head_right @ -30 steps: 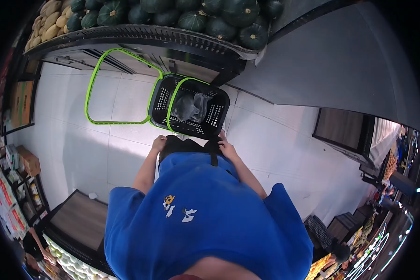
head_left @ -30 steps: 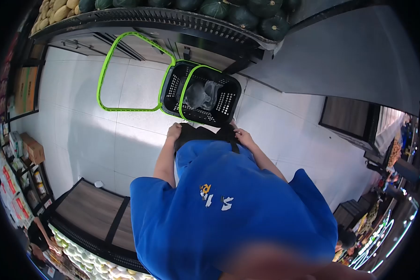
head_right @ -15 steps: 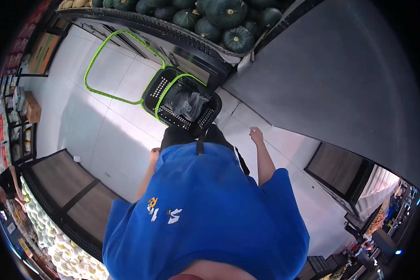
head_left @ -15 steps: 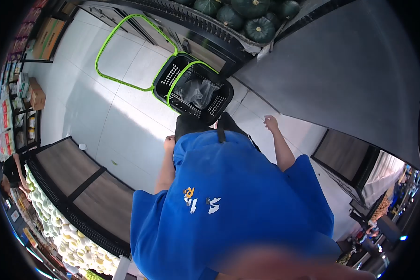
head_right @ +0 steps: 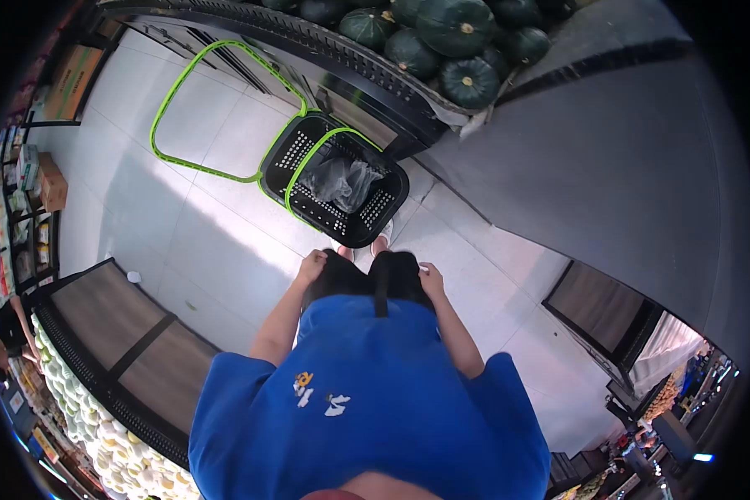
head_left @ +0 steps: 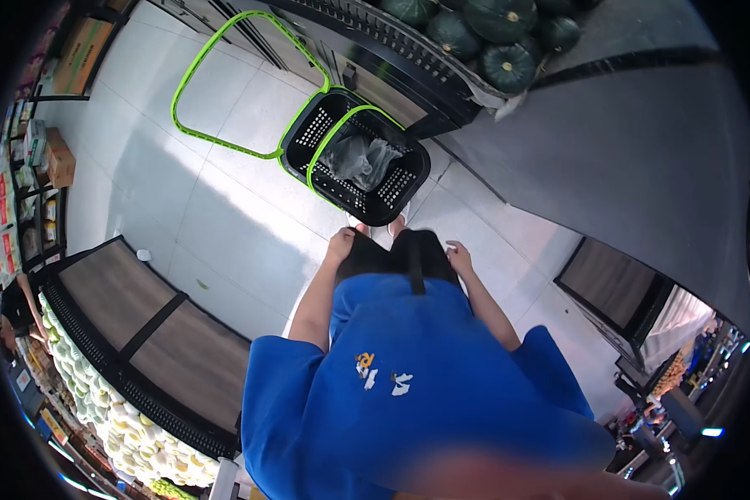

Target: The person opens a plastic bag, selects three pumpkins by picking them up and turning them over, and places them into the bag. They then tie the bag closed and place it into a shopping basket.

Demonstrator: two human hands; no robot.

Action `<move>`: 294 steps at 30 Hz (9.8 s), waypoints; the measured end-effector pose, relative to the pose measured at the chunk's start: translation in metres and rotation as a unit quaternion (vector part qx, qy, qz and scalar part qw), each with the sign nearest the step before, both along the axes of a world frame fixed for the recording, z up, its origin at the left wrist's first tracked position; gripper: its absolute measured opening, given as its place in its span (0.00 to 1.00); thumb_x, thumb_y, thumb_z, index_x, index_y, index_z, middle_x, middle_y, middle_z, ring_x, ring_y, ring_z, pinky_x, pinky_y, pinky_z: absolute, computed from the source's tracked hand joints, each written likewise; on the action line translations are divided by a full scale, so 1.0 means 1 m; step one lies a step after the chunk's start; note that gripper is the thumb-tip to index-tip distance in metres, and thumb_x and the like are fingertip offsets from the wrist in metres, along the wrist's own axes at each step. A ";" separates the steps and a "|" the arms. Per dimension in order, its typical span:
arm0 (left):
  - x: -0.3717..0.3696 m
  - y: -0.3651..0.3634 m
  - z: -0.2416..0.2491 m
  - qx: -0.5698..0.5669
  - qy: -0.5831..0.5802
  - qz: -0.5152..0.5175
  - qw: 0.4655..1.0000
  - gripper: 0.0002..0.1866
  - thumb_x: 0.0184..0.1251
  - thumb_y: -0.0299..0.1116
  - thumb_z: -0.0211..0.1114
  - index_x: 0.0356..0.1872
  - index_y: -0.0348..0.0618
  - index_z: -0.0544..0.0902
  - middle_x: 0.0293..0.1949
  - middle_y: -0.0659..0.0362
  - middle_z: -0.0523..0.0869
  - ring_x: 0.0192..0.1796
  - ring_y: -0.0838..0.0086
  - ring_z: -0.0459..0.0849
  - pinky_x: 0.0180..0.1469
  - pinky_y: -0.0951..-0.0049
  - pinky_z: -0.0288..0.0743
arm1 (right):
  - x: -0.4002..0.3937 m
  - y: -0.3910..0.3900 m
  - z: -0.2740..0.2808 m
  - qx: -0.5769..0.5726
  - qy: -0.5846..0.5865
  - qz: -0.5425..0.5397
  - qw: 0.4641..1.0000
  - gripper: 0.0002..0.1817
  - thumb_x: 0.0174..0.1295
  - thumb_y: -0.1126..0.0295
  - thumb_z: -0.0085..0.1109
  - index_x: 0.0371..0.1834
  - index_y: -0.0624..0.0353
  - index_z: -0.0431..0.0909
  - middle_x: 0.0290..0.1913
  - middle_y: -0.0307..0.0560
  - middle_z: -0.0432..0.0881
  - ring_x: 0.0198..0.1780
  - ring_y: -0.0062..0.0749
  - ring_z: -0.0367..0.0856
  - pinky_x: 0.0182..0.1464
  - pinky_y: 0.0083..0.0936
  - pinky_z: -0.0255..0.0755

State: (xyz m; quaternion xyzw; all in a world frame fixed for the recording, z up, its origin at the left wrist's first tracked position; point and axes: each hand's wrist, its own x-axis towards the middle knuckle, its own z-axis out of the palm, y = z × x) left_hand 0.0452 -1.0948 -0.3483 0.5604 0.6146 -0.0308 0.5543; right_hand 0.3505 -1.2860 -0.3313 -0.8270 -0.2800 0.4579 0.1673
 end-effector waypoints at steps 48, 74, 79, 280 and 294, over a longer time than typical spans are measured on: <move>0.155 0.087 -0.254 0.100 -0.221 0.043 0.969 0.07 0.53 0.24 0.57 0.35 0.37 0.77 0.33 0.44 0.83 0.41 0.49 0.82 0.41 0.60 0.75 | -0.023 0.235 -0.282 0.038 -0.036 0.243 0.969 0.11 0.56 0.75 0.50 0.41 0.59 0.78 0.39 0.63 0.79 0.46 0.54 0.78 0.45 0.41 0.72; 0.045 -0.017 0.308 0.308 -0.438 0.183 0.824 0.13 0.72 0.33 0.45 0.27 0.38 0.69 0.22 0.61 0.69 0.25 0.74 0.68 0.30 0.75 0.64 | -0.090 0.145 0.307 0.419 0.097 0.340 0.836 0.09 0.44 0.85 0.42 0.25 0.65 0.73 0.22 0.52 0.72 0.23 0.41 0.74 0.27 0.28 0.66; -0.019 0.004 0.322 0.304 -0.457 0.123 0.827 0.13 0.73 0.34 0.45 0.27 0.38 0.69 0.21 0.61 0.68 0.24 0.74 0.67 0.29 0.75 0.63 | -0.156 0.144 0.309 0.440 0.108 0.283 0.845 0.09 0.43 0.86 0.42 0.24 0.66 0.73 0.21 0.50 0.74 0.22 0.37 0.74 0.26 0.27 0.65; -0.029 1.041 0.440 0.553 -0.429 -0.449 0.556 0.21 0.51 0.38 0.72 0.08 0.44 0.70 0.10 0.62 0.69 0.14 0.69 0.72 0.23 0.67 0.71 | -0.207 1.056 0.403 0.435 -0.382 0.018 0.815 0.32 0.55 0.55 0.63 0.60 0.60 0.69 0.48 0.55 0.78 0.47 0.54 0.76 0.49 0.40 0.69; -0.022 1.031 0.434 0.462 -0.215 -0.469 0.721 0.26 0.49 0.36 0.70 0.53 0.49 0.76 0.52 0.58 0.80 0.35 0.65 0.84 0.35 0.70 0.78 | -0.203 1.031 0.386 0.367 -0.369 -0.032 0.853 0.39 0.39 0.55 0.73 0.54 0.65 0.72 0.46 0.57 0.79 0.49 0.54 0.76 0.53 0.38 0.69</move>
